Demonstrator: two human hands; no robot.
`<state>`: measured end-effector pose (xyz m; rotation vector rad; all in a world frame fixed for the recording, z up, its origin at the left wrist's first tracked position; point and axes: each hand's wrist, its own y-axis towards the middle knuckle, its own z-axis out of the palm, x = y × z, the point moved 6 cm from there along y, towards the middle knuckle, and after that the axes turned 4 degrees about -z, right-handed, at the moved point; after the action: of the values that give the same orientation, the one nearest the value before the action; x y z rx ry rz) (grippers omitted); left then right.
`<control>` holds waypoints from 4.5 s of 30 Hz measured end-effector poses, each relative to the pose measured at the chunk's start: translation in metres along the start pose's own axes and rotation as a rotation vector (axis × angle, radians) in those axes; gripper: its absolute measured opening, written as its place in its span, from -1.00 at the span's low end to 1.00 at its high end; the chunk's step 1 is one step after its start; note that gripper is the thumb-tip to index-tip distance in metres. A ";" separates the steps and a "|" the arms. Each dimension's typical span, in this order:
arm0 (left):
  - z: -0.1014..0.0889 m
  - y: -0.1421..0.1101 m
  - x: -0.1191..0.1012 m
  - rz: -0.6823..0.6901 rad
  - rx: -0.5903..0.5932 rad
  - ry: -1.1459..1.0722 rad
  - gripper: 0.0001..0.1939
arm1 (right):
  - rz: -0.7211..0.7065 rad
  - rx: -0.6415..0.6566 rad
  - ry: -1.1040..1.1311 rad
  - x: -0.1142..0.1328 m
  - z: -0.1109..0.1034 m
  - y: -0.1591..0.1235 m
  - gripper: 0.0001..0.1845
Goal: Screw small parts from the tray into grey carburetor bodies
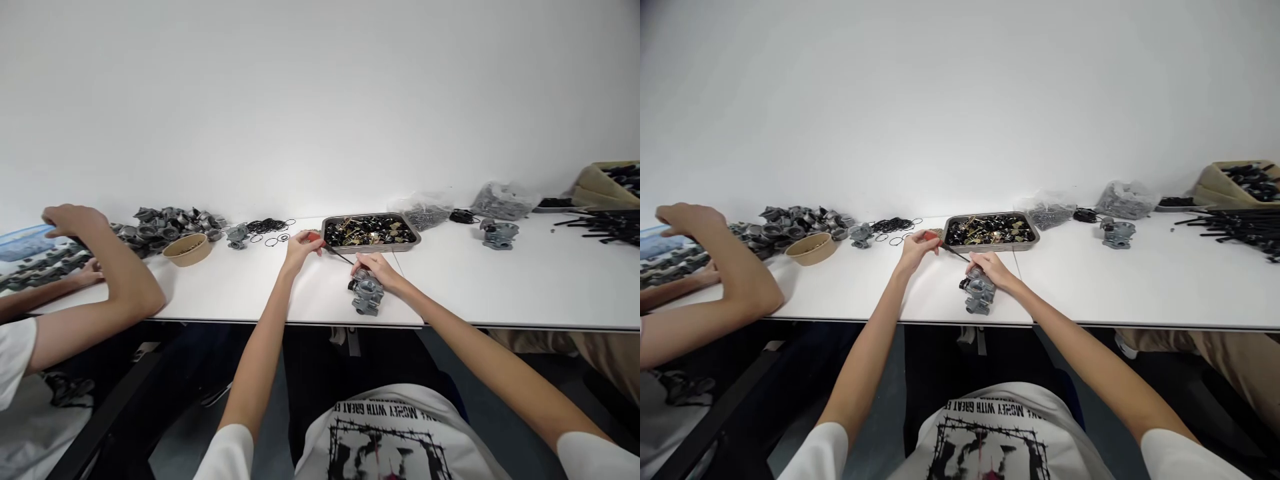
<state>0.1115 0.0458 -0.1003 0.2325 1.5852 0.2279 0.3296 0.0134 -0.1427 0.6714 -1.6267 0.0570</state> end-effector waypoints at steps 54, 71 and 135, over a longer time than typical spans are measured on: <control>-0.115 0.004 0.028 0.070 -0.703 -0.529 -0.82 | 0.067 0.066 -0.326 0.040 -0.007 0.055 -0.81; -0.089 0.005 0.018 -0.004 -0.437 -0.648 -0.84 | -0.007 0.301 -0.307 0.033 0.043 0.087 -0.81; -0.073 0.006 0.012 0.046 -0.308 -0.723 -0.79 | 0.206 -0.093 0.095 0.019 0.020 0.085 -0.83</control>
<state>0.0378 0.0551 -0.1077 0.0919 0.8149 0.3710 0.2734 0.0684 -0.0995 0.4223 -1.5919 0.1601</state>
